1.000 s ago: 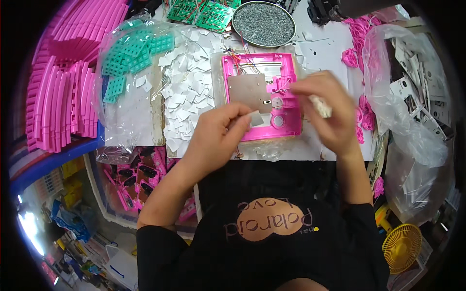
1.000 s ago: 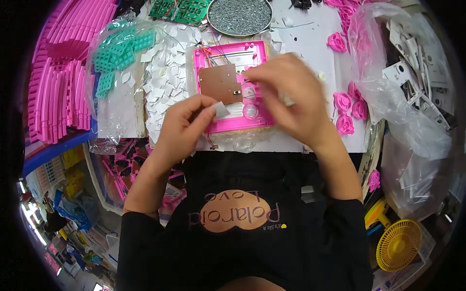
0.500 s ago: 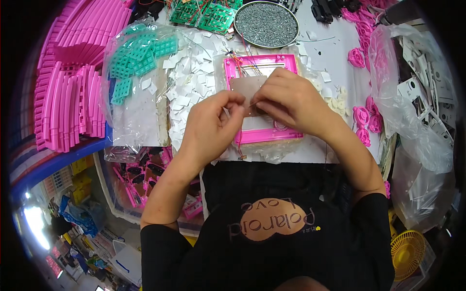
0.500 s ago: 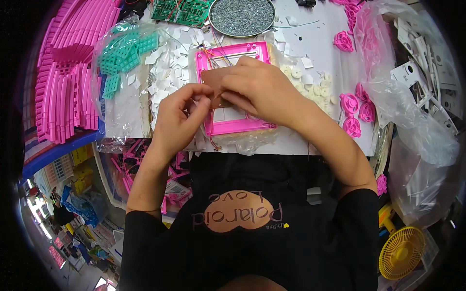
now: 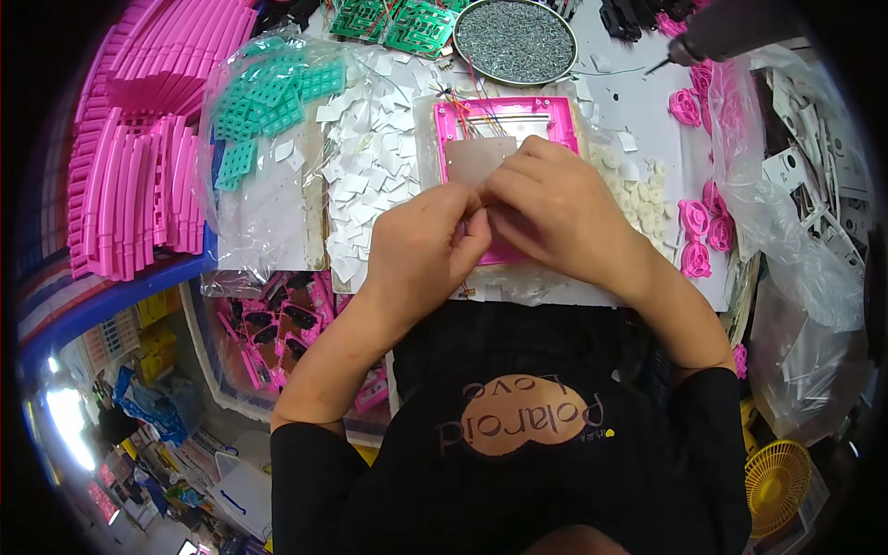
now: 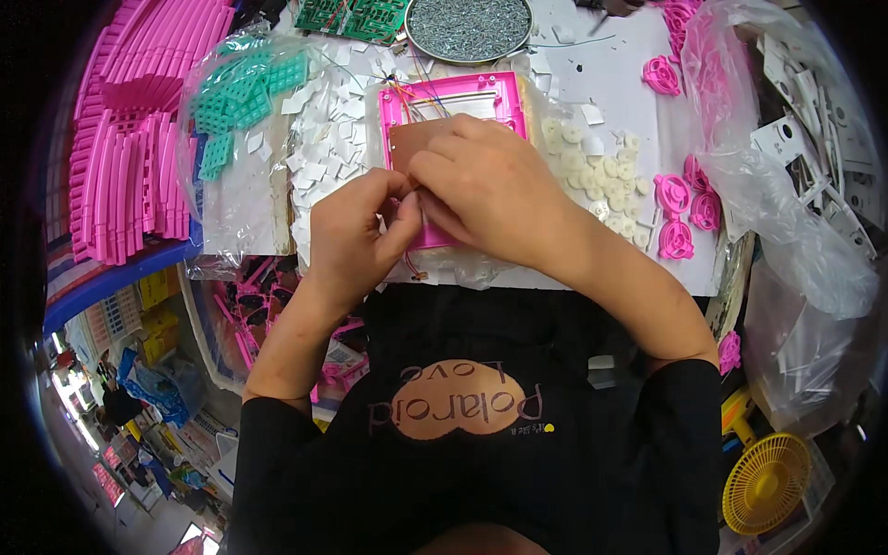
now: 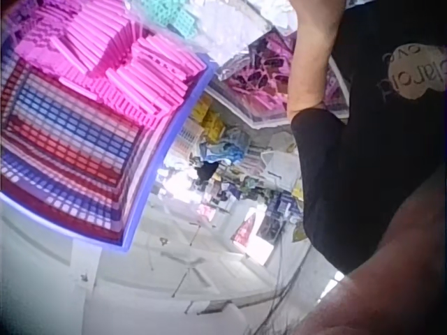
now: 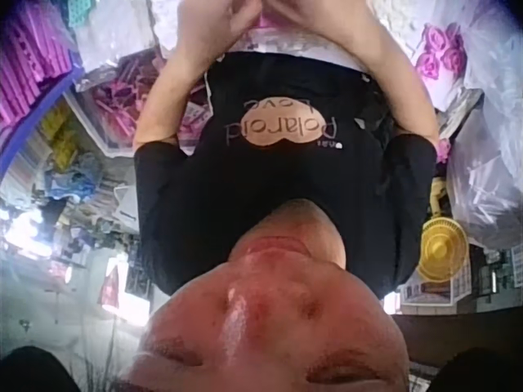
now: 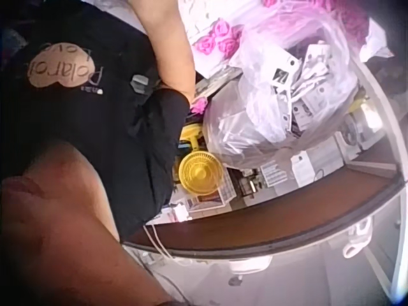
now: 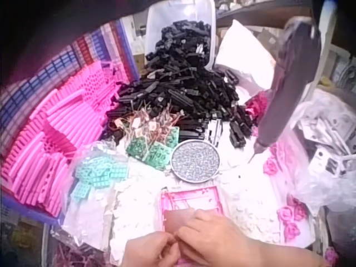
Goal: Assembling internal components of a pink toy camera and placing it into its packaging.
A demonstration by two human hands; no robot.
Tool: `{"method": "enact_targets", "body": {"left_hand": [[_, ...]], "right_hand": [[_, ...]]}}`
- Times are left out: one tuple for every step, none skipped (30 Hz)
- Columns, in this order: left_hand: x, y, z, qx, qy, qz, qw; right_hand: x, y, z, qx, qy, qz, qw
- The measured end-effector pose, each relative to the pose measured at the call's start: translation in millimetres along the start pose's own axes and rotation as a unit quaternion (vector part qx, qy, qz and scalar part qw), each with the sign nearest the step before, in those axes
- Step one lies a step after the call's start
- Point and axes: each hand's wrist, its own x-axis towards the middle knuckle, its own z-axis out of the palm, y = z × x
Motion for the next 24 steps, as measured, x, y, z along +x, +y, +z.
{"method": "enact_targets", "body": {"left_hand": [[0,3,-1,-0.038,-0.006,-0.028,0.999],[-2,-2,1,-0.106,-0.006,-0.049,0.993],[-6,-11,4,-0.173,-0.006,-0.069,0.982],[-7,-16,4,-0.239,-0.006,-0.090,0.967],[-8,-16,2,-0.194,-0.024,-0.079,0.977],[-7,-13,-3,-0.148,-0.042,-0.069,0.986],[-7,-12,-5,-0.104,-0.060,-0.057,0.991],[-7,-12,-3,-0.103,-0.057,-0.051,0.992],[-6,-12,-2,-0.103,-0.054,-0.044,0.992],[-5,-12,-1,-0.102,-0.050,-0.038,0.993],[-5,-12,0,-0.101,-0.049,-0.028,0.993],[-4,-12,0,-0.100,-0.048,-0.019,0.994],[-4,-12,1,-0.098,-0.047,-0.010,0.994],[-4,-12,2,-0.093,-0.039,-0.005,0.995],[-4,-11,3,-0.089,-0.032,-0.001,0.996],[-3,-10,4,-0.085,-0.026,0.004,0.996],[-3,-8,4,-0.085,-0.029,-0.007,0.996],[-2,-6,3,-0.084,-0.031,-0.017,0.996],[-2,-4,3,-0.083,-0.034,-0.028,0.996],[-2,-4,5,-0.069,-0.025,-0.011,0.997],[-1,-5,8,-0.054,-0.017,0.007,0.998],[-2,-6,10,-0.039,-0.008,0.024,0.999],[-2,-7,13,-0.032,-0.005,0.030,0.999],[-3,-7,15,-0.024,-0.002,0.036,0.999]], "right_hand": [[-3,1,0,0.028,-0.009,0.032,0.999],[-7,3,-1,0.056,-0.018,0.063,0.996],[-8,3,-2,0.084,-0.028,0.095,0.992],[-9,1,-2,0.117,-0.020,0.144,0.983],[-11,-4,-3,0.150,-0.012,0.192,0.970],[-11,-6,-3,0.182,-0.004,0.240,0.954],[-12,-5,-1,0.166,0.008,0.219,0.962],[-13,-2,2,0.149,0.020,0.198,0.969],[-15,0,5,0.133,0.032,0.176,0.975],[-15,0,6,0.135,0.040,0.171,0.975],[-15,1,6,0.137,0.048,0.167,0.975],[-14,1,6,0.140,0.055,0.162,0.975],[-14,1,6,0.142,0.050,0.166,0.975],[-15,1,6,0.144,0.044,0.170,0.974],[-16,1,5,0.147,0.039,0.174,0.973],[-17,1,5,0.146,0.035,0.170,0.974],[-17,2,5,0.145,0.032,0.166,0.975],[-18,2,5,0.143,0.029,0.161,0.976],[-19,2,5,0.135,0.028,0.156,0.978],[-21,1,6,0.127,0.028,0.150,0.980],[-21,1,6,0.119,0.028,0.144,0.982],[-21,2,6,0.129,0.023,0.144,0.981],[-21,2,5,0.138,0.018,0.144,0.980],[-20,2,5,0.148,0.013,0.144,0.978]]}}
